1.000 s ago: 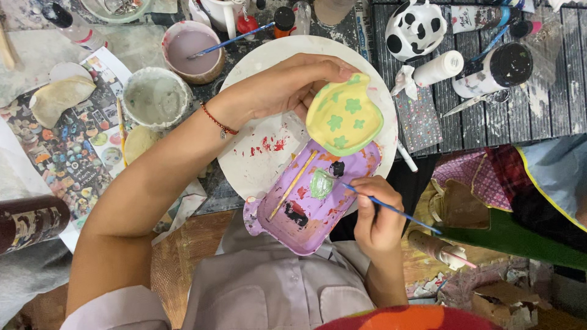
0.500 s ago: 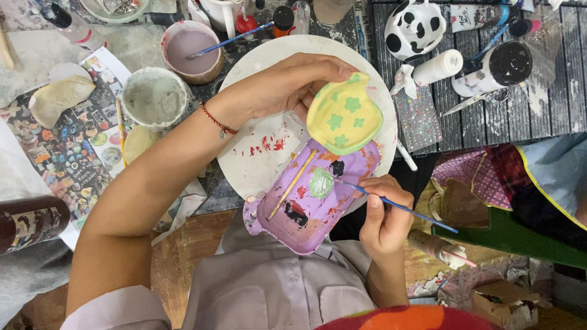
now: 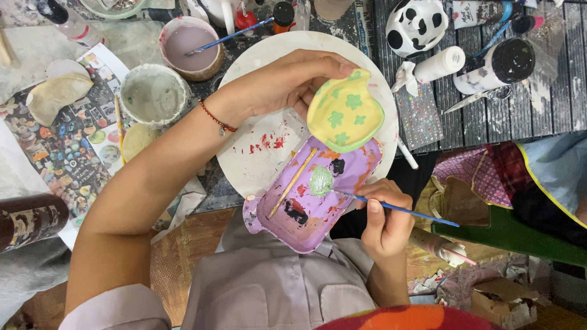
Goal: The person paints green clover patterns onto a yellow ceramic figurine using a fine brush and green paint from a purple palette. The person repeatedly dips the brush into the paint and applies it to the figurine's surface.
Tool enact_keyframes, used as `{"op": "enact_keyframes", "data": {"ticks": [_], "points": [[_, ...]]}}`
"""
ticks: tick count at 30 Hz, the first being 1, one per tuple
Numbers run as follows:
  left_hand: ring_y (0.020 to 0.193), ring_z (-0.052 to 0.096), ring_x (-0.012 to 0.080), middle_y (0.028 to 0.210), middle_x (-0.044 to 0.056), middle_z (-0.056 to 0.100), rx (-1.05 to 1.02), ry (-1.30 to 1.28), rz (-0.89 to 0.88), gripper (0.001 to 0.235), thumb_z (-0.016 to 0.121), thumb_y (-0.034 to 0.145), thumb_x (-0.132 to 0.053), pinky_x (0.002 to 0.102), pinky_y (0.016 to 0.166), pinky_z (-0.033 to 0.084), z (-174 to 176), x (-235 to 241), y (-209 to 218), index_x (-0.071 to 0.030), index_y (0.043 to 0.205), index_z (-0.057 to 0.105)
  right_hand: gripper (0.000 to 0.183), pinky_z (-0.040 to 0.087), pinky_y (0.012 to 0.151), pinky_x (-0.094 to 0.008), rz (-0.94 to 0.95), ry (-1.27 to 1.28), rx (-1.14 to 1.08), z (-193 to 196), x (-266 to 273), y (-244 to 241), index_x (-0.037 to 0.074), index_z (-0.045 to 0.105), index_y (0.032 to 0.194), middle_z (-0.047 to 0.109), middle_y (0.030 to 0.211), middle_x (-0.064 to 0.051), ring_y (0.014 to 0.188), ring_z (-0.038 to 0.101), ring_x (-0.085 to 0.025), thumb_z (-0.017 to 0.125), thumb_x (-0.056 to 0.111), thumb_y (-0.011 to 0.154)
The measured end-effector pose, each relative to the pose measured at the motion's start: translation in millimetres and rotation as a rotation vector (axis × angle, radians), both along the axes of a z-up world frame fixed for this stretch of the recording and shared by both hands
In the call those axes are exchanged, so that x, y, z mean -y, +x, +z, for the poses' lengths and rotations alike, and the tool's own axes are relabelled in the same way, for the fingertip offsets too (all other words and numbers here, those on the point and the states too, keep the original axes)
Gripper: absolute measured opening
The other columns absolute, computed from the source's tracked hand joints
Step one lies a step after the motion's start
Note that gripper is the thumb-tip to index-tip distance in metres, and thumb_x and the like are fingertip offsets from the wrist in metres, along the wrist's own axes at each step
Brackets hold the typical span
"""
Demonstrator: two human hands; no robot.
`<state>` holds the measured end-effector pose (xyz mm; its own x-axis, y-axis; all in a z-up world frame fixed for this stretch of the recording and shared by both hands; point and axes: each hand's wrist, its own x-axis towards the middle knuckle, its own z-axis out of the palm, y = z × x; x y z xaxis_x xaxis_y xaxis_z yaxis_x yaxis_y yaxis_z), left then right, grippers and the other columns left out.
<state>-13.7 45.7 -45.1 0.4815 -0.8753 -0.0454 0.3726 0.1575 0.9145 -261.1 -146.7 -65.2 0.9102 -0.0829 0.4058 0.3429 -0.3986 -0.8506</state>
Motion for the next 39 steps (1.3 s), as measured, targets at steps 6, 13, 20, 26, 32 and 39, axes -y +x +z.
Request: {"op": "enact_keyframes", "data": {"ticks": [6, 13, 20, 26, 32, 39], "points": [[0.085, 0.079, 0.0172, 0.108, 0.012, 0.075, 0.012, -0.011, 0.009, 0.059, 0.059, 0.096, -0.043, 0.032, 0.067, 0.068, -0.5, 0.5, 0.0, -0.001, 0.137, 0.061, 0.007, 0.049, 0.076, -0.029, 0.022, 0.229, -0.051, -4.5, -0.3, -2.9, 0.003, 0.044, 0.113, 0.063, 0.099, -0.016, 0.078, 0.056, -0.016, 0.047, 0.009, 0.112], [0.077, 0.075, 0.0107, 0.103, 0.007, 0.076, 0.055, 0.003, -0.014, 0.053, 0.06, 0.098, -0.04, 0.023, 0.06, 0.062, -1.5, 0.4, -1.0, -0.005, 0.137, 0.064, 0.011, 0.049, 0.068, -0.027, -0.105, 0.534, 0.006, -5.7, 9.2, 2.6, 0.002, 0.047, 0.117, 0.059, 0.091, -0.015, 0.078, 0.057, -0.019, 0.048, 0.012, 0.113], [0.072, 0.074, 0.0092, 0.105, 0.006, 0.07, 0.13, 0.098, -0.018, 0.047, 0.065, 0.097, -0.037, 0.024, 0.059, 0.065, 0.8, 1.4, -5.0, -0.007, 0.133, 0.067, 0.013, 0.048, 0.064, -0.022, -0.218, 0.17, 0.224, -3.0, 2.1, 6.5, 0.003, 0.047, 0.117, 0.067, 0.101, -0.018, 0.075, 0.064, -0.017, 0.052, 0.012, 0.109], [0.07, 0.074, 0.0092, 0.105, 0.002, 0.071, 0.133, 0.103, -0.015, 0.047, 0.066, 0.095, -0.037, 0.024, 0.057, 0.064, 3.1, 1.7, -5.6, -0.007, 0.131, 0.066, 0.017, 0.055, 0.079, -0.035, -0.112, -0.105, 0.242, 1.9, -9.3, 7.2, 0.0, 0.046, 0.119, 0.068, 0.105, -0.023, 0.085, 0.066, -0.027, 0.056, 0.003, 0.105], [0.071, 0.075, 0.0095, 0.099, 0.004, 0.069, 0.138, 0.098, -0.011, 0.047, 0.066, 0.096, -0.037, 0.025, 0.058, 0.066, 2.7, 1.8, -6.2, -0.006, 0.131, 0.068, 0.013, 0.052, 0.073, -0.037, -0.111, -0.251, 0.191, 3.6, -8.9, 8.9, -0.002, 0.053, 0.112, 0.069, 0.1, -0.026, 0.082, 0.065, -0.029, 0.058, -0.002, 0.101], [0.067, 0.074, 0.009, 0.099, 0.003, 0.07, 0.172, 0.097, 0.006, 0.046, 0.066, 0.096, -0.038, 0.024, 0.054, 0.065, 1.5, 2.4, -5.6, -0.007, 0.129, 0.069, 0.012, 0.051, 0.069, -0.034, -0.148, -0.177, 0.274, 4.1, -8.8, 6.9, 0.002, 0.057, 0.109, 0.071, 0.099, -0.019, 0.077, 0.064, -0.026, 0.057, 0.005, 0.098]]}}
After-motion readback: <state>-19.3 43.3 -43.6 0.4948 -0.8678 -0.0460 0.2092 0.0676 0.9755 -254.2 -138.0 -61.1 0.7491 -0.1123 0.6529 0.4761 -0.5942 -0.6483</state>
